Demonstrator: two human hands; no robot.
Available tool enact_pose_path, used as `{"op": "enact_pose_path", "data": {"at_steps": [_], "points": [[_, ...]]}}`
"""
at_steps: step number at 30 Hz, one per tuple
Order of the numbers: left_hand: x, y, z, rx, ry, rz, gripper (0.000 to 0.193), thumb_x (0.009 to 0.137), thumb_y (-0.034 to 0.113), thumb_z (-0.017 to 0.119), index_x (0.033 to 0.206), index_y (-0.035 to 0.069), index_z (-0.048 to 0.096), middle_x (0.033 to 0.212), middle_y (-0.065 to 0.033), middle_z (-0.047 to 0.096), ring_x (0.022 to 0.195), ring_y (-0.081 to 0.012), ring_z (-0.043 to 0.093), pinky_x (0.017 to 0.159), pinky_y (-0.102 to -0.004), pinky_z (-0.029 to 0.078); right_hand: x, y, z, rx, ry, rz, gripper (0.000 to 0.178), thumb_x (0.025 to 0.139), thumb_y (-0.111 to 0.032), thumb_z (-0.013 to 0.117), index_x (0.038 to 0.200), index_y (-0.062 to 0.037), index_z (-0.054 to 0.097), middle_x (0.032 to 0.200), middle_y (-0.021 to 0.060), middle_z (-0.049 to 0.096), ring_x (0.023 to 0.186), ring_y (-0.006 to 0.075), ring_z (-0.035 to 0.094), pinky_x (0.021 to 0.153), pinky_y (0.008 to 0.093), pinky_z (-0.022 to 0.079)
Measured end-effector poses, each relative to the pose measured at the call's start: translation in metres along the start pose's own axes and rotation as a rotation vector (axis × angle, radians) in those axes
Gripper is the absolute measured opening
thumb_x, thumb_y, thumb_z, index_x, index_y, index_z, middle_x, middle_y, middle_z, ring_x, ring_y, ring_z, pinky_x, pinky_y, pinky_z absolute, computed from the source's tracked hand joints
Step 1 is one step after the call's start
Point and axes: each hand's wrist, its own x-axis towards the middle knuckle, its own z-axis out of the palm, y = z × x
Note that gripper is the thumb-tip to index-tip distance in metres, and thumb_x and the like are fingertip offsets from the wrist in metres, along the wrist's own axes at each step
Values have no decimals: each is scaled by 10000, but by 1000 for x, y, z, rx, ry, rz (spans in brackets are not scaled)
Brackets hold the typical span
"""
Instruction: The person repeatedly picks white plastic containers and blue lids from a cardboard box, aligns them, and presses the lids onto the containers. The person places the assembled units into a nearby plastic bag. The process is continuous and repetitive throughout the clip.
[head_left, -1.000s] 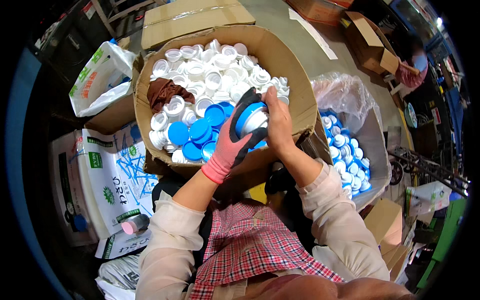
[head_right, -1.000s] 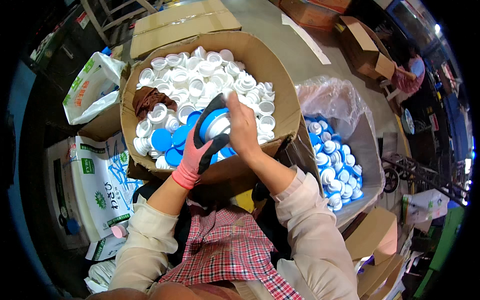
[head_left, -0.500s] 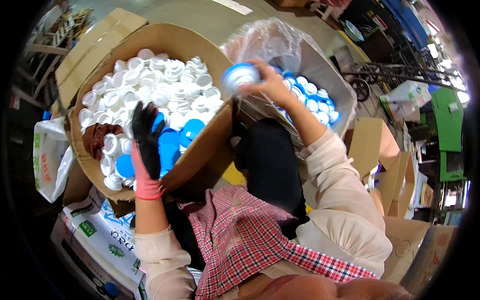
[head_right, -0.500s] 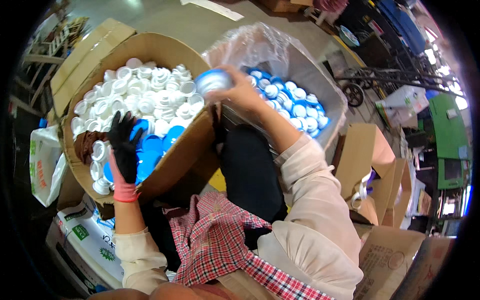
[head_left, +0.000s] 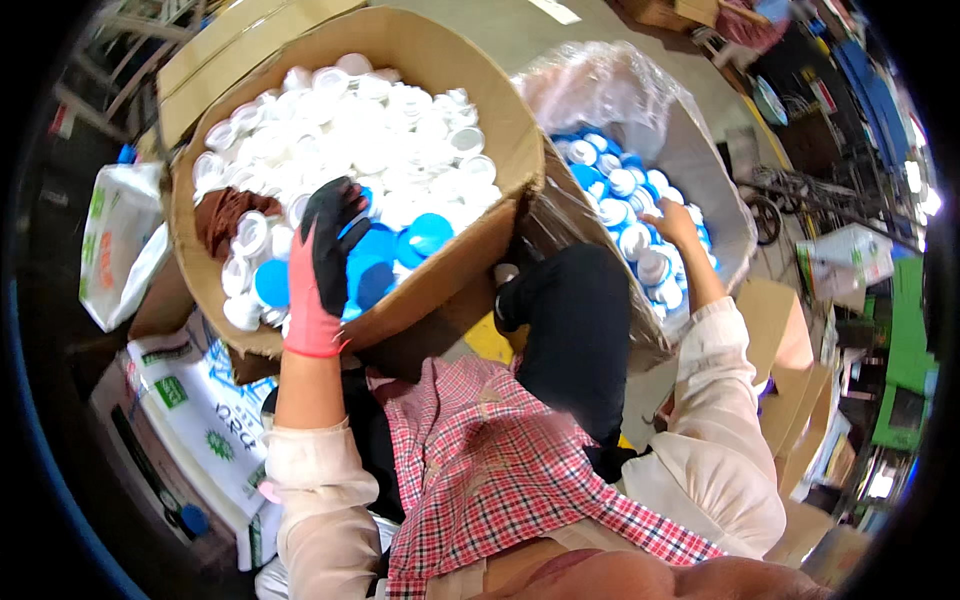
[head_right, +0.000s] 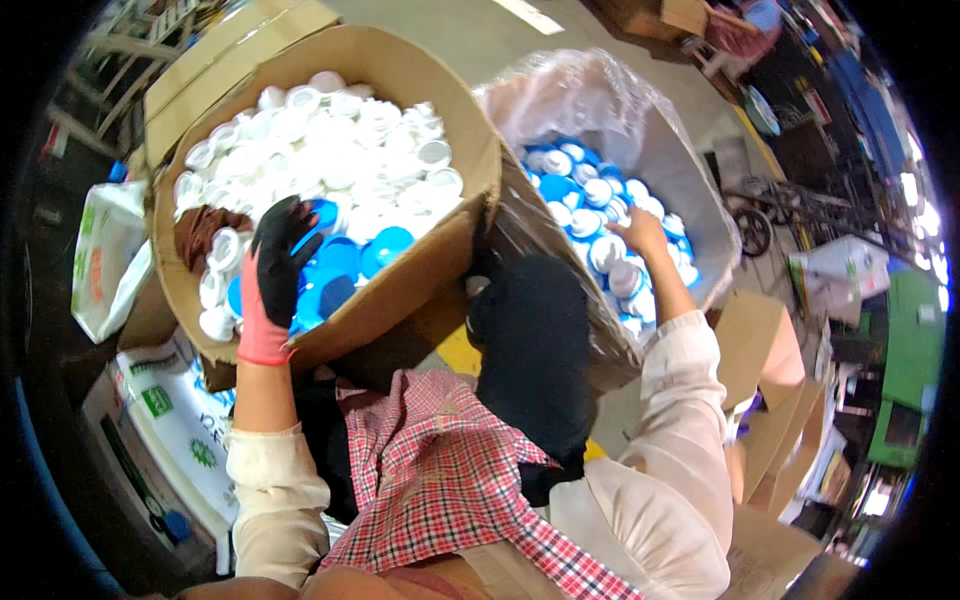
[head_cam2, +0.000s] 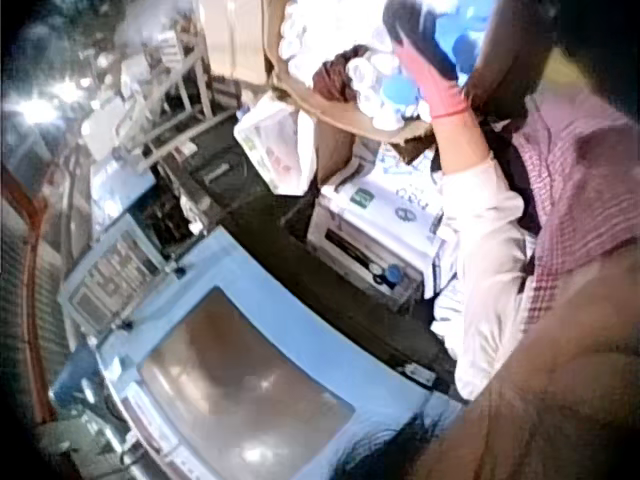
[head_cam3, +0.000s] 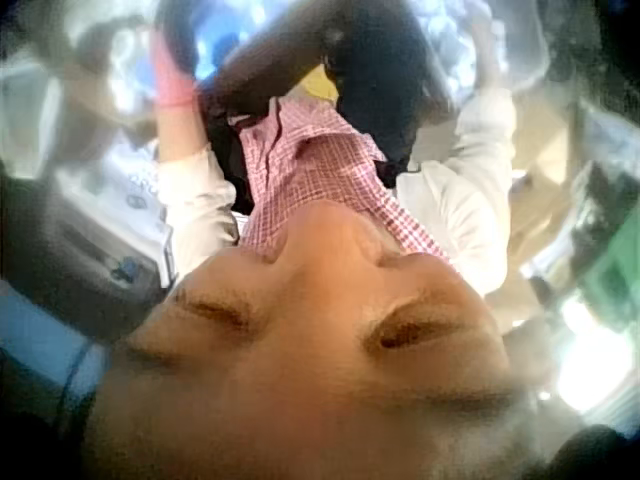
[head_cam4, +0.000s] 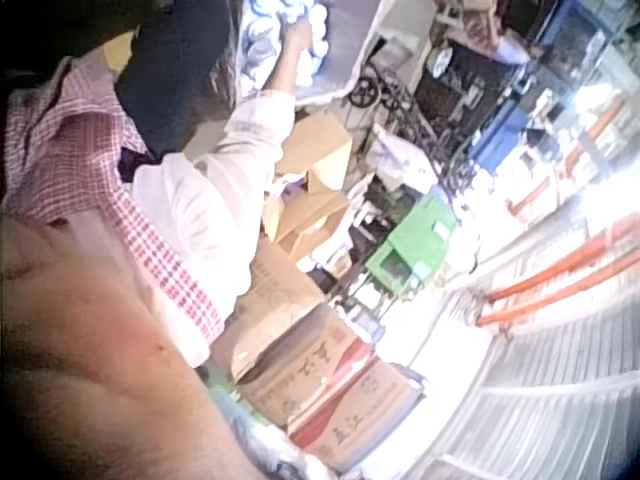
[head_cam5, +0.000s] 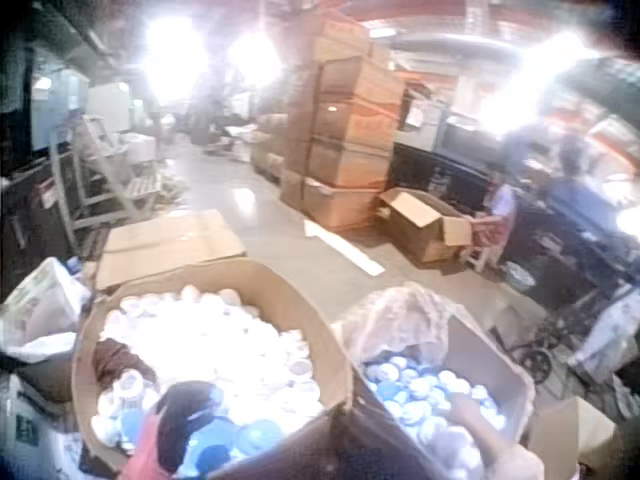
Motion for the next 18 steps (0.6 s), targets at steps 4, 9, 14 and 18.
{"op": "enact_pose_path", "data": {"at_steps": [4, 9, 14, 18], "points": [[-4, 10, -10, 12, 8, 102, 331, 1001, 177, 418, 1272, 5, 495, 1257, -161, 562, 1168, -268, 569, 966, -379, 480, 13, -197, -69, 514, 19, -494, 273, 812, -226, 679, 952, 7, 654, 915, 192, 665, 812, 338, 643, 721, 397, 499], [-6, 15, -25, 104, 53, 165, 336, 991, 168, 442, 1276, 1, 504, 1213, -122, 583, 1133, -208, 587, 933, -336, 498, 19, -366, -9, 125, -490, -763, 649, 775, -393, 738, 1220, 41, 551, 1082, 235, 654, 980, 360, 642, 829, 398, 509], [-5, 23, -29, 189, 70, 154, 343, 981, 237, 485, 1231, 11, 549, 1157, -95, 599, 1085, -175, 594, 910, -307, 485, 48, -391, 80, -123, -834, -685, 530, 711, -336, 811, 989, 87, 651, 903, 211, 685, 781, 314, 679, 639, 388, 560], [-11, 20, -39, 107, 69, 93, 343, 977, 233, 497, 1254, 35, 537, 1174, -93, 590, 1089, -182, 585, 889, -311, 489, 43, -389, 53, 210, -990, -606, 249, 767, -180, 744, 877, 30, 665, 767, 127, 673, 711, 197, 665, 572, 326, 553]]}}
